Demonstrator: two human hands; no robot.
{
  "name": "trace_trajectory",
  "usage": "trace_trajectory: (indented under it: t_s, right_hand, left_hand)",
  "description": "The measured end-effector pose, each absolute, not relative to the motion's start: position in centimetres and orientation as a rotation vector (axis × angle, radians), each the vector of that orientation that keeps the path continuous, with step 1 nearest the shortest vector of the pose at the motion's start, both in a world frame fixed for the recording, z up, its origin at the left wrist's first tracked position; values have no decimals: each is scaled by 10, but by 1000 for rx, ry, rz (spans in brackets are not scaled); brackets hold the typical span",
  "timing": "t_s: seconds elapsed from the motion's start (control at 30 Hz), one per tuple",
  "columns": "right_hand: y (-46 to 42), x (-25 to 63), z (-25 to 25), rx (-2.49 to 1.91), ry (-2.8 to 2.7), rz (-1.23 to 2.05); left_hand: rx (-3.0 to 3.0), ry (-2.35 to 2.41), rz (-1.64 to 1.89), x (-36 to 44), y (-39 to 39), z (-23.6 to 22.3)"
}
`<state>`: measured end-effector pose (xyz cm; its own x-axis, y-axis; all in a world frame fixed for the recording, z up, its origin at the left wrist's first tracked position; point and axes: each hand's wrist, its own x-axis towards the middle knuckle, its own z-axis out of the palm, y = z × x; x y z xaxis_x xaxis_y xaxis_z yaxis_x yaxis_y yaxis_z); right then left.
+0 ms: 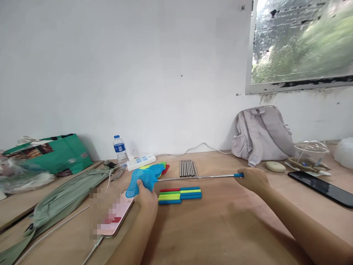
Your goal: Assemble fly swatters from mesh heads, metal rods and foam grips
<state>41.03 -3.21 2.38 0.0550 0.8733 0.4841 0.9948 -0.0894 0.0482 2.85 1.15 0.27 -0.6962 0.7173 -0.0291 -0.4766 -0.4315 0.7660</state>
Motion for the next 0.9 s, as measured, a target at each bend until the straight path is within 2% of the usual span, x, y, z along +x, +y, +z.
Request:
trace_trajectory:
  t_s: [0.2, 0.37, 0.53, 0.7, 0.9]
  right_hand:
    - [-39, 374, 17, -1967, -1918, -548]
    - [-53, 335, 4, -1745, -2012, -402]
    - [-73, 298, -11, -1442, -2210, -102]
    - [-81, 290, -11, -1405, -2158, 152]
    - [-78, 298, -7, -1410, -2106, 255]
  left_hand:
    - [57, 1071, 2128, 57, -4, 12]
    - [124, 997, 2088, 74, -20, 20]
    - [238, 963, 1988, 99, -36, 26]
    - [305, 868, 1992, 115, -41, 28]
    - [376, 870, 2023, 125, -36, 24]
